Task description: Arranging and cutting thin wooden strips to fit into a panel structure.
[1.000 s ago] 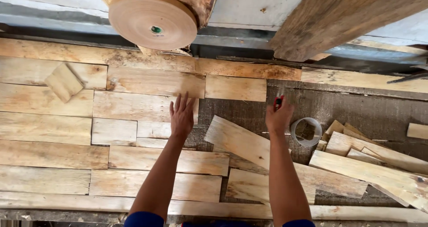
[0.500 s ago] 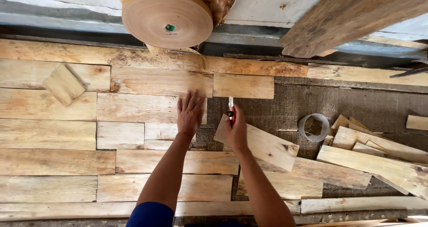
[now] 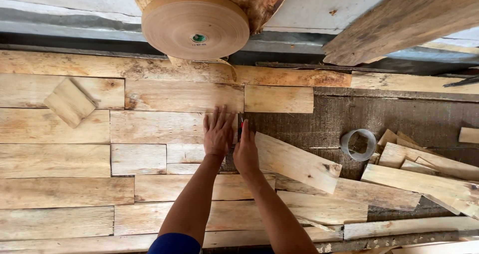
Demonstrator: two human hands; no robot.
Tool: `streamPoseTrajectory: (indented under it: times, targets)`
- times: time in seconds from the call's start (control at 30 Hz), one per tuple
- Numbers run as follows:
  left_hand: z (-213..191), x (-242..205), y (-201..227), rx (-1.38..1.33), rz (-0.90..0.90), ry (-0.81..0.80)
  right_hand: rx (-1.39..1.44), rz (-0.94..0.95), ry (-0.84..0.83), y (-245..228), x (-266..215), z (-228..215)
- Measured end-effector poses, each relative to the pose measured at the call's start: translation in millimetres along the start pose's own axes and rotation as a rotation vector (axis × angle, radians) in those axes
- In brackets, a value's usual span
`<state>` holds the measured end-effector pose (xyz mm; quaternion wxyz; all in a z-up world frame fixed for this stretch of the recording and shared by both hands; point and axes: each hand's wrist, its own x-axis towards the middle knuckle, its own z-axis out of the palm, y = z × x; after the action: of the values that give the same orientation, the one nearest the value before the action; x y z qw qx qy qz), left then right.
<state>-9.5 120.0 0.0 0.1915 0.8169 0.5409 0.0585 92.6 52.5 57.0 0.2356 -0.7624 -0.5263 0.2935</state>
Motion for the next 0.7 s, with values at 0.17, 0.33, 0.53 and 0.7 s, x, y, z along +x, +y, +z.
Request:
streamPoseTrajectory:
  times: [0.17,0.33,0.53,0.7]
  targets:
    - [-1.6,0.4,0.0,-0.02,0.001,0.009,-0.02,0.053,-0.025,-8.5,-0.1,0.7]
    - [-1.2,0.7,0.8,-0.063,-0.003,0.022,-0.05,0.048,-0.017,-6.1,-0.2,4.2]
    - [1.0,0.2,-0.8,-0.064,0.001,0.045,-0.033,0.026,0.009,-6.8,0.1,6.2]
    - [-0.6,-0.7,-0.3,-0.081,-0.009,0.017,-0.036,0.07,-0.018,-10.2,-0.7,6.0]
